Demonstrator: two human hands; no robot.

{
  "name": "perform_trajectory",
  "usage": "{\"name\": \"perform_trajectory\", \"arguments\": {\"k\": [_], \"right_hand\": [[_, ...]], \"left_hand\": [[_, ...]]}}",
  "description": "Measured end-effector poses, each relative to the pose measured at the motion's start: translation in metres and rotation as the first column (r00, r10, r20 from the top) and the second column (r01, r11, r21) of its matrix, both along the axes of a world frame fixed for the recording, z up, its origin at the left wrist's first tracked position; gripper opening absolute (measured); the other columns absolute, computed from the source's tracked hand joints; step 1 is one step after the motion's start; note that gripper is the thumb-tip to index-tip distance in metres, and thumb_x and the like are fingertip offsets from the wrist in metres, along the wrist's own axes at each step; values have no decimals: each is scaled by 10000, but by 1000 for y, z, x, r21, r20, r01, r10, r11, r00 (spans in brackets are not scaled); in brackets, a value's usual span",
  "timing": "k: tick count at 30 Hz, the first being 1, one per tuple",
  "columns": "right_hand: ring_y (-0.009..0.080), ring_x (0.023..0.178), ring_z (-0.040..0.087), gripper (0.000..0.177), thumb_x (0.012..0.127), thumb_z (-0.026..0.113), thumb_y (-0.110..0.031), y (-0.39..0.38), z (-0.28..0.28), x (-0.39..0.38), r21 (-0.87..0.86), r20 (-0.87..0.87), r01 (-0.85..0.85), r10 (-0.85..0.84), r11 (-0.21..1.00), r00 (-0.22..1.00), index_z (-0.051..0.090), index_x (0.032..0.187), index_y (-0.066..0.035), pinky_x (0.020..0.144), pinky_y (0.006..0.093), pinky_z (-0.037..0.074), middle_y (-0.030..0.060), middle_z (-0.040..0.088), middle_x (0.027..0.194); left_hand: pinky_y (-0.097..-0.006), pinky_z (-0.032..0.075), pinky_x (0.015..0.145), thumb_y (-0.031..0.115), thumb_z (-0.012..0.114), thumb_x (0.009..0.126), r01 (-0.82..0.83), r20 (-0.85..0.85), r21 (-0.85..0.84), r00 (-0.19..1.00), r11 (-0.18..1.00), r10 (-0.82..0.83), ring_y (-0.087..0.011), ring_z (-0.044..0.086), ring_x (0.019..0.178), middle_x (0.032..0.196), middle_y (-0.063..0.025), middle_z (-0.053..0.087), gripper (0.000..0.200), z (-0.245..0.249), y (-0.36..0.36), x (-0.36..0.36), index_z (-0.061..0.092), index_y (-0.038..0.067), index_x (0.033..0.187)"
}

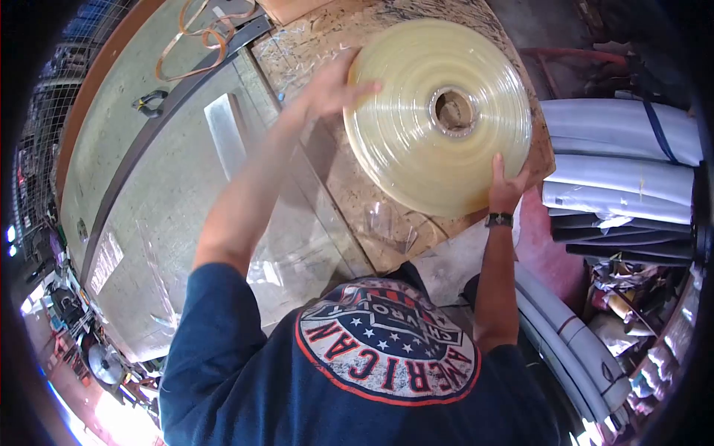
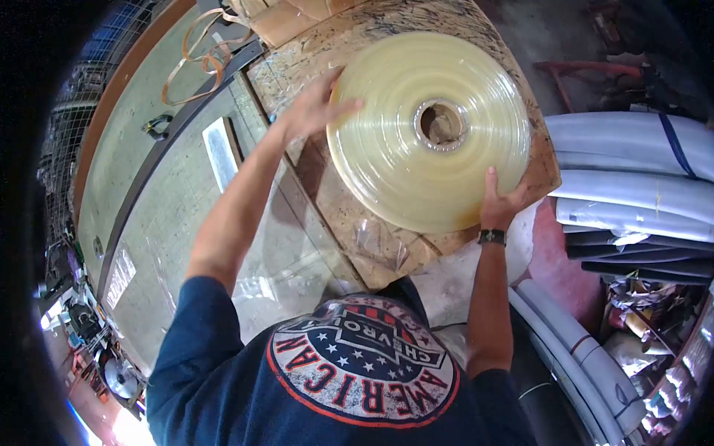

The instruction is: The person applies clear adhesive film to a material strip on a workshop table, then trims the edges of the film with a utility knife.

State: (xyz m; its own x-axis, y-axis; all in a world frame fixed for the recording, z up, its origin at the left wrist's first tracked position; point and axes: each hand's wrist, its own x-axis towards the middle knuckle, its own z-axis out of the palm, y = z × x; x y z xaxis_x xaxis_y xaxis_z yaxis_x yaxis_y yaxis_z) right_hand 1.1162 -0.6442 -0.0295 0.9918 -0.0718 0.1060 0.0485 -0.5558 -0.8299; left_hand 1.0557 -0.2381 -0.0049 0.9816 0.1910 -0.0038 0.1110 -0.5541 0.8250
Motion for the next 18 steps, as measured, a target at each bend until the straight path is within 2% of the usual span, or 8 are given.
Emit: {"name": "perform_trajectory", "arguments": {"k": [2,3,6,8,9,12,14,18], "right_hand": [[330,1152,625,637,931,766,-300,-13,-15,3,13,2,-20,20,1000,1000,490,1368,71,1031,449,472,215,623,1292],[359,1238,577,711,933,758,-341,-15,-16,0,142,8,-75,74,987,997,451,1421,75,1080,452,436,253,575,1359],[405,1383,448,770,935,733,-356,-14,-16,-35,51,72,1,-5,999,997,398,1490,59,1153,495,353,287,465,1484],[426,1450,347,796,938,708,-364,-6,8,-73,-200,228,-160,205,967,952,361,1527,45,1189,534,280,284,389,1549],[434,1472,309,802,939,697,-368,-2,10,-78,-283,240,-194,265,939,934,352,1538,39,1202,550,249,280,360,1573],[451,1516,220,802,940,665,-383,9,6,-80,-437,180,-216,320,873,930,347,1553,24,1227,587,165,265,295,1624],[461,1513,216,783,961,633,-416,8,3,-75,-432,190,-222,329,874,925,360,1548,25,1227,580,165,261,290,1628],[478,1511,193,771,974,623,-434,4,5,-74,-465,161,-264,374,845,913,373,1542,24,1224,584,170,267,283,1628]], "left_hand": [[-384,578,849,341,777,921,-164,-131,-258,982,952,134,-251,726,901,1049,-174,748,595,12,-26,-58,594,-46,1334],[-360,577,791,306,764,935,-247,-197,-323,962,914,190,-217,708,838,1019,-153,745,539,16,-32,-74,608,-47,1311],[-284,544,638,229,726,972,-385,-304,-454,915,804,266,-116,645,695,906,-73,715,393,11,-50,-109,647,-40,1248],[-226,482,565,216,700,991,-338,-229,-470,939,815,257,-50,591,660,804,0,669,326,6,-53,-123,667,-23,1210],[-306,494,568,157,694,968,-335,-257,-386,934,859,249,-154,612,598,759,-69,677,252,11,-55,-131,675,-10,1157],[-401,516,614,82,695,916,-147,47,158,989,976,142,-319,635,614,780,-177,679,256,10,-58,-172,672,10,1160],[-461,525,688,50,687,881,-142,-165,107,973,984,159,-420,644,723,857,-239,665,295,62,-70,-203,661,28,1174],[-437,511,672,71,711,880,-87,-242,151,963,985,122,-366,662,714,836,-203,695,181,75,-72,-304,713,11,1051]]}}
